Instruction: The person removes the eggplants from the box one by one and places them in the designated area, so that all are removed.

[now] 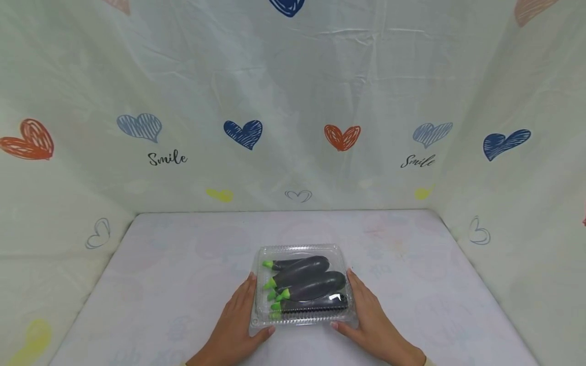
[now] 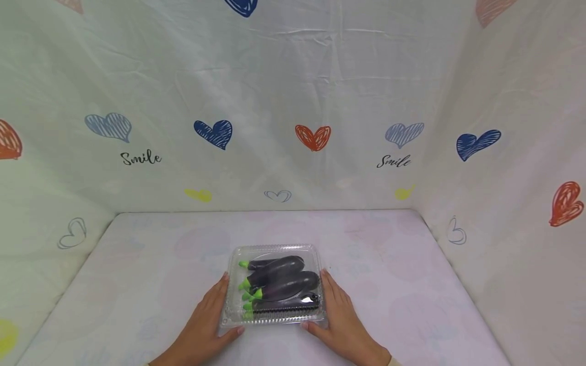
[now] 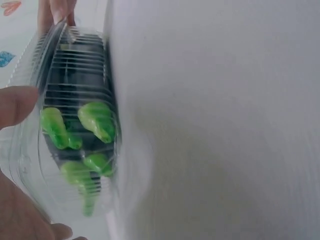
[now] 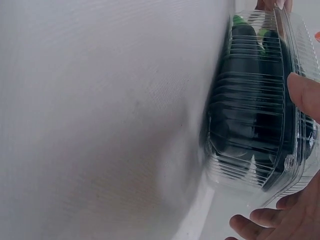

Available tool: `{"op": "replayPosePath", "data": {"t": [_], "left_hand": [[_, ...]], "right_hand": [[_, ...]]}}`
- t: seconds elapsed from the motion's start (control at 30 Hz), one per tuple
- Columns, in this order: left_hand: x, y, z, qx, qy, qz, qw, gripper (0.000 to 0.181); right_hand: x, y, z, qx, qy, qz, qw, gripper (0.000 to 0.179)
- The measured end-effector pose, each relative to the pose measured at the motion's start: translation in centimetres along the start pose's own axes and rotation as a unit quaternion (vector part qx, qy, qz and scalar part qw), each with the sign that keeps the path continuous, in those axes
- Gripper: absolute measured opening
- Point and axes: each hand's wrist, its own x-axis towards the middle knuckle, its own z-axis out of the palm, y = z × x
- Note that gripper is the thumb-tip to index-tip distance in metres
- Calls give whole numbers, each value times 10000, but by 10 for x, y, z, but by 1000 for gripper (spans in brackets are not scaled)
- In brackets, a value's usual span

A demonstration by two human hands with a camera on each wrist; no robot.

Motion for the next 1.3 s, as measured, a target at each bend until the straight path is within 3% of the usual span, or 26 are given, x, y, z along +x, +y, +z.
{"op": "replayPosePath", "data": {"t": [0.2,0.4,0.9,1.3], "left_hand": [[-1,2,1,-59,172,87,9998,107],[-1,3,2,-180,61,-84,9998,111],[2,7,4,-280,143,-349,9989,119],[2,8,4,-302,347,-178,9988,116]], "right_hand": [[-1,-2,0,150,-76,138,9998,110],[-1,-2,0,243,-128,188,9994,109],[1,-3,-1,347,-218,180,9990,108],[2,-3,-1,436,-281,238,9984,108]]}}
